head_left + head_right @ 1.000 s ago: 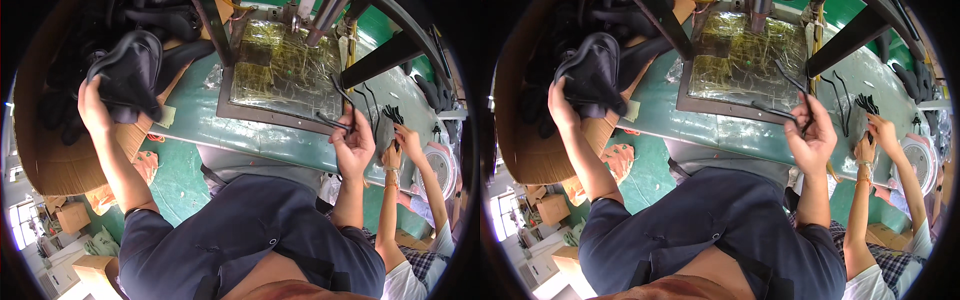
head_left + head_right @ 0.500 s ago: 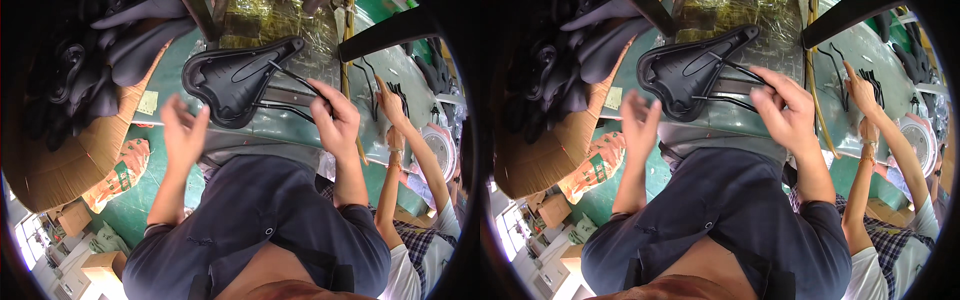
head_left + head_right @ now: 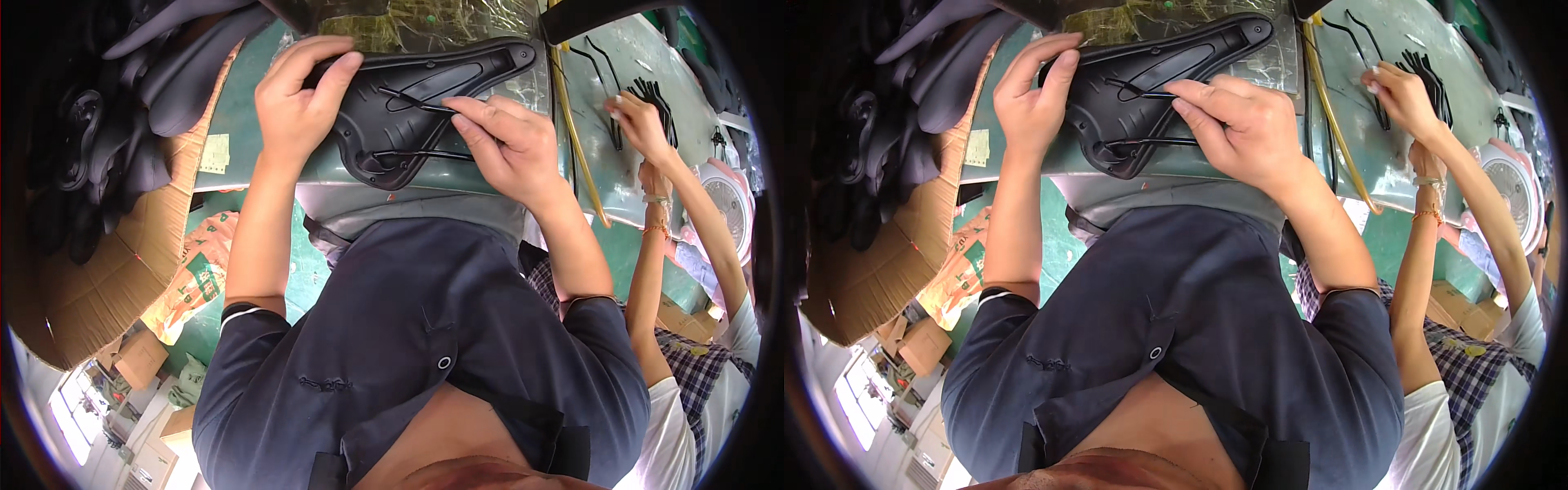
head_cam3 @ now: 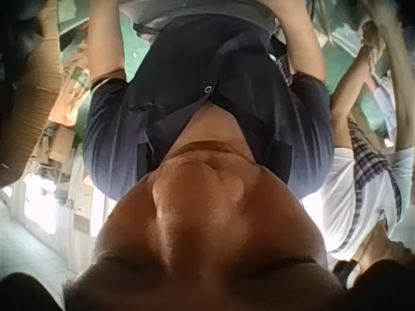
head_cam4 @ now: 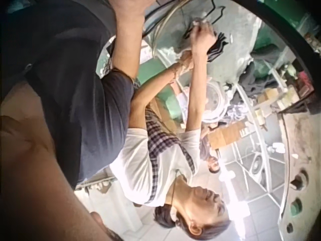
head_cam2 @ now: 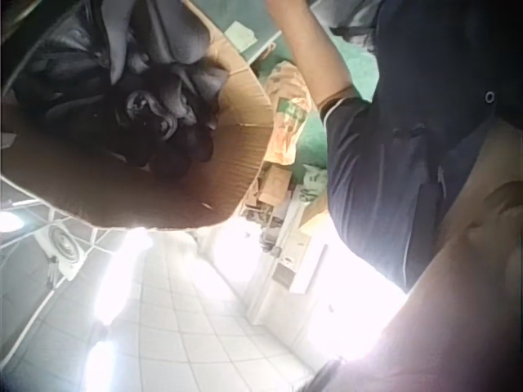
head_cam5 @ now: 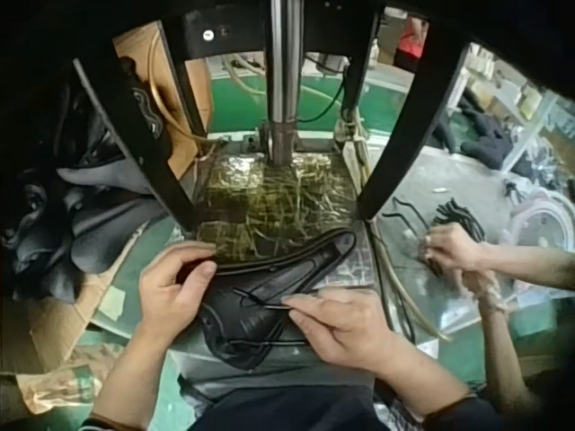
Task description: The person assembles bicycle saddles by attaching metal rails to the saddle bases by hand and securing them under a press machine.
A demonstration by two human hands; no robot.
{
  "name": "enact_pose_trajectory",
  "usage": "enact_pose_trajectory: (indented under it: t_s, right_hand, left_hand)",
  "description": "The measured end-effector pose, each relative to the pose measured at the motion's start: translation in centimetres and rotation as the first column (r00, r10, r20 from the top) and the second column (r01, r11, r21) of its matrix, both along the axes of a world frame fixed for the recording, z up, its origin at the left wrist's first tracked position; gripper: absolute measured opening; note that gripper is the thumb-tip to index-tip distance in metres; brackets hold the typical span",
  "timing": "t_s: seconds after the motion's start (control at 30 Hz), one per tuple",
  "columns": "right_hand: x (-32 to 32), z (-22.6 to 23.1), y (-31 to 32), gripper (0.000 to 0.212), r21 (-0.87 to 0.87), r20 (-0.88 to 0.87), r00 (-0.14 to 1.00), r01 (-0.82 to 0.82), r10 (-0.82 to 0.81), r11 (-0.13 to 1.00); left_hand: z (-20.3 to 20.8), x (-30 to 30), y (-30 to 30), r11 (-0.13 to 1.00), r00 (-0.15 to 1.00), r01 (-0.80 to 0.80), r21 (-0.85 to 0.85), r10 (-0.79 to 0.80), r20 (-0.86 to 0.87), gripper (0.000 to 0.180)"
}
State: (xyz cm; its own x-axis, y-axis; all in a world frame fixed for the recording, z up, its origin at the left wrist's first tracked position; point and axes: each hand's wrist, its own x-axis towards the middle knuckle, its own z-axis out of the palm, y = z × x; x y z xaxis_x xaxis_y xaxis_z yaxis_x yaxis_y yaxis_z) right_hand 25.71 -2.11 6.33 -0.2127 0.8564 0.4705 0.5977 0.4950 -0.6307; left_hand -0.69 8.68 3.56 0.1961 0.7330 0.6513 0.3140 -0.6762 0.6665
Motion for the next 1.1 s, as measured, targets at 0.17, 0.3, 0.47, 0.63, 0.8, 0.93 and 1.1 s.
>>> enact_pose_trajectory:
  t_s: [0.17, 0.3, 0.47, 0.63, 0.8, 0.93, 1.1]
  right_hand:
    - [-0.8, -0.8, 0.2, 0.018, 0.014, 0.020, 1.000, 0.020, -0.021, 1.000]
    - [-1.2, 0.4, 1.2, 0.019, 0.067, 0.100, 0.995, -0.011, 0.005, 0.998]
    - [-1.7, 0.7, 2.5, 0.020, 0.157, 0.164, 0.984, -0.102, 0.076, 0.982]
    - [-1.7, 1.2, 3.2, 0.017, 0.156, 0.205, 0.975, -0.119, 0.085, 0.981]
    - [-0.9, 0.8, 6.2, 0.017, 0.199, 0.138, 0.953, -0.294, 0.271, 0.935]
    - [0.8, 2.1, 7.9, 0.021, 0.313, 0.169, 0.972, -0.212, 0.165, 0.926]
    - [-0.9, 3.1, 3.5, 0.077, 0.074, 0.070, 0.921, 0.379, -0.383, 0.923]
  left_hand:
    - [-2.5, 0.5, -3.2, 0.950, 0.977, -0.112, -0.291, 0.159, 0.143, 0.027]
    - [-3.2, 1.8, -3.3, 0.966, 0.960, -0.112, -0.232, 0.166, 0.224, 0.031]
    - [-2.9, 2.4, -3.3, 0.922, 0.925, -0.037, -0.386, 0.179, 0.337, 0.051]
    - [-2.7, 2.8, -3.2, 0.945, 0.956, -0.053, -0.323, 0.141, 0.256, 0.041]
    - [-3.2, 1.1, -2.8, 0.968, 0.993, -0.011, -0.252, 0.041, 0.111, 0.028]
    - [-0.7, -0.2, -1.4, 0.960, 0.938, 0.186, 0.208, -0.111, -0.328, 0.064]
    - [-0.1, 4.2, -4.8, 0.970, 0.923, -0.243, 0.030, 0.241, -0.299, 0.054]
